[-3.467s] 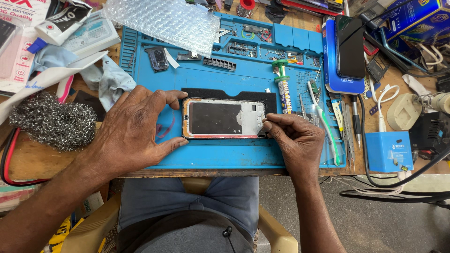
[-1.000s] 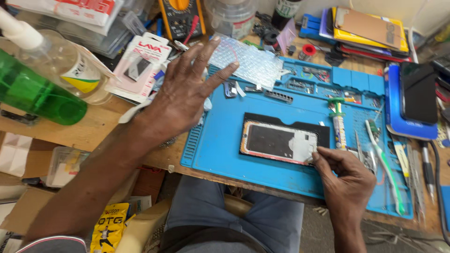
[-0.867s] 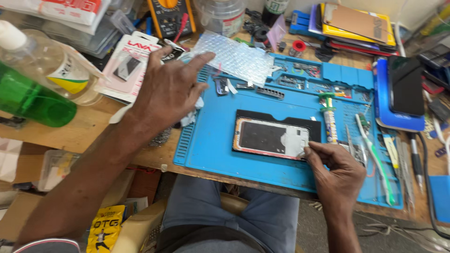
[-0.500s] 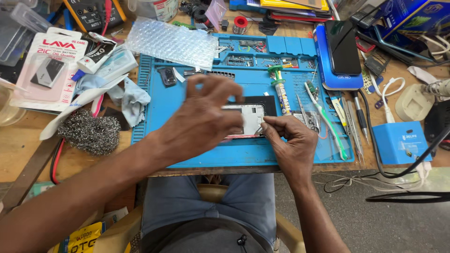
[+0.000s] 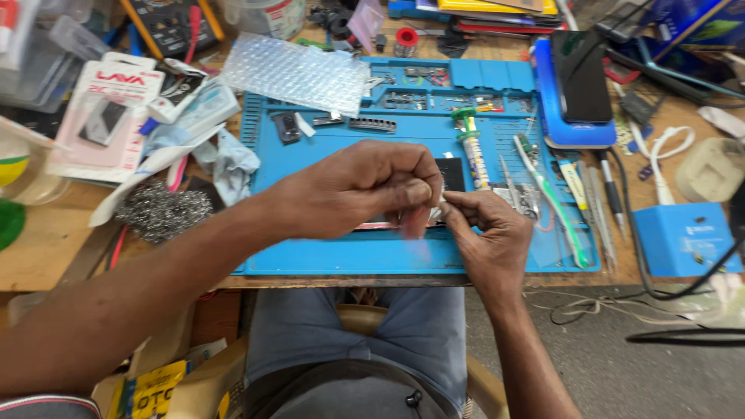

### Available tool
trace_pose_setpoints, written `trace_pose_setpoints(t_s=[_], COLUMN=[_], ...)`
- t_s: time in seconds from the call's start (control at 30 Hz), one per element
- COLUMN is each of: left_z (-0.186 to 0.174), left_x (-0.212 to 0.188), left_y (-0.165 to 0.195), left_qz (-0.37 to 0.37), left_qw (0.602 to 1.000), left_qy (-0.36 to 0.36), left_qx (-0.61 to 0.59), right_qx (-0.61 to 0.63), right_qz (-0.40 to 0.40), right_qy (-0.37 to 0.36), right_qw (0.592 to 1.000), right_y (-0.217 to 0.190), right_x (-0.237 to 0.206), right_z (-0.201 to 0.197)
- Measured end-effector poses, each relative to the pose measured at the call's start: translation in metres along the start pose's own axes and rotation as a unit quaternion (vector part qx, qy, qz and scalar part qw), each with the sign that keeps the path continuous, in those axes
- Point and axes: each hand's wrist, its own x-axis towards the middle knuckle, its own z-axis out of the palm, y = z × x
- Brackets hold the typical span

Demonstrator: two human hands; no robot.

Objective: The person removes a damaged phone battery using a plastic pry tool, then installs a new battery into the phone chassis. They apply adhesive around the battery edges and press the battery into place.

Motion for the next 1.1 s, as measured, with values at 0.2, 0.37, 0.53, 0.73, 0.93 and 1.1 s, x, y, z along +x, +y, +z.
trace_pose_setpoints(t_s=[0.2, 0.37, 0.53, 0.73, 0.93, 1.1], left_z=[0.057, 0.044, 0.002, -0.027, -0.062, -0.073], left_x=[-0.075, -0.12, -0.147, -0.154, -0.198, -0.209], left_y=[0.006, -0.001, 0.028, 0.049, 0.077, 0.074], left_qz=[0.045, 0.043, -0.08, -0.079, -0.242, -0.084], left_qw=[0.958, 0.754, 0.721, 0.88, 0.425, 0.774], left_qy=[-0.015, 0.114, 0.242, 0.154, 0.243, 0.321], left_qx=[0.282, 0.645, 0.645, 0.443, 0.837, 0.539], right_qx=[0.009, -0.017, -0.034, -0.043, -0.06, -0.069], right_qz=[-0.006, -0.021, -0.044, -0.07, -0.065, -0.054], right_qy=[0.001, 0.007, 0.01, 0.023, 0.017, 0.016], right_qw=[1.0, 1.0, 0.998, 0.996, 0.996, 0.996], right_y=[-0.002, -0.003, -0.002, -0.004, -0.01, -0.008], right_x=[-0.002, -0.003, -0.005, -0.009, -0.013, -0.014], right_z=[0.002, 0.002, 0.0, 0.002, 0.004, 0.005])
